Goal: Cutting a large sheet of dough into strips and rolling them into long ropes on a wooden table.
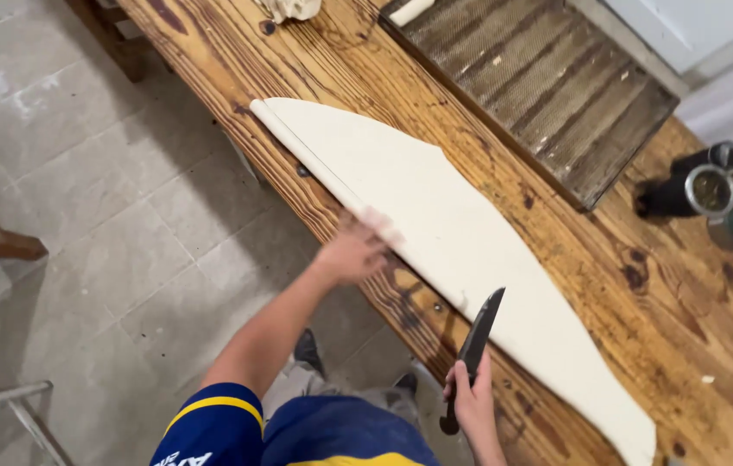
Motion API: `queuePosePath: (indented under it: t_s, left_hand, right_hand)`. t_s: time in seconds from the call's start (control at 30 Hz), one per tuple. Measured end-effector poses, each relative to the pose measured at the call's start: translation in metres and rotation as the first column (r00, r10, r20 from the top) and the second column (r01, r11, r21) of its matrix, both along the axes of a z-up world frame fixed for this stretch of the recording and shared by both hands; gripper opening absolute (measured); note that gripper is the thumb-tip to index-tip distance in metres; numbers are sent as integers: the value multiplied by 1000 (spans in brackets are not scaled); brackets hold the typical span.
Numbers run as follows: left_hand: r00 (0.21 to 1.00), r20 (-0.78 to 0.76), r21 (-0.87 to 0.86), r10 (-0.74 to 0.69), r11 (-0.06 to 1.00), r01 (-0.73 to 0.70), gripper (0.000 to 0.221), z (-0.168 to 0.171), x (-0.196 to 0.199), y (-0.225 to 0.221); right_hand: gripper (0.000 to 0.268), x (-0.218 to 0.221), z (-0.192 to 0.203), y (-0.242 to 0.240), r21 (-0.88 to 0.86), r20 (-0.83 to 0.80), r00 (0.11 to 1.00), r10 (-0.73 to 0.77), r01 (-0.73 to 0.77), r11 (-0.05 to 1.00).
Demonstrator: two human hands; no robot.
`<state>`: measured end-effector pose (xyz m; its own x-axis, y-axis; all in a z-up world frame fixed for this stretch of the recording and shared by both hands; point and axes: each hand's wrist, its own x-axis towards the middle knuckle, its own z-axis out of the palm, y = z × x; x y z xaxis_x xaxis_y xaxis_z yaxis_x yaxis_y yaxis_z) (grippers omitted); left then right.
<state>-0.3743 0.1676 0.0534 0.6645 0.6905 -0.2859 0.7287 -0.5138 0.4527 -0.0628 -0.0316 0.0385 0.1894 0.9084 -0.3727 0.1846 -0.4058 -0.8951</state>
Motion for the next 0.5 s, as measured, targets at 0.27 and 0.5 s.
queuePosePath:
  t_s: [0.27, 0.5]
  left_hand:
    - [994, 92, 453, 57, 887, -92, 62, -64, -104, 73]
    - [972, -222, 10, 78, 997, -78, 70, -19, -156, 122]
  right_hand:
    - [41, -86, 0, 7, -72, -60, 980, -191, 187, 980]
    - [75, -150, 39, 89, -201, 132, 986, 105, -78, 977]
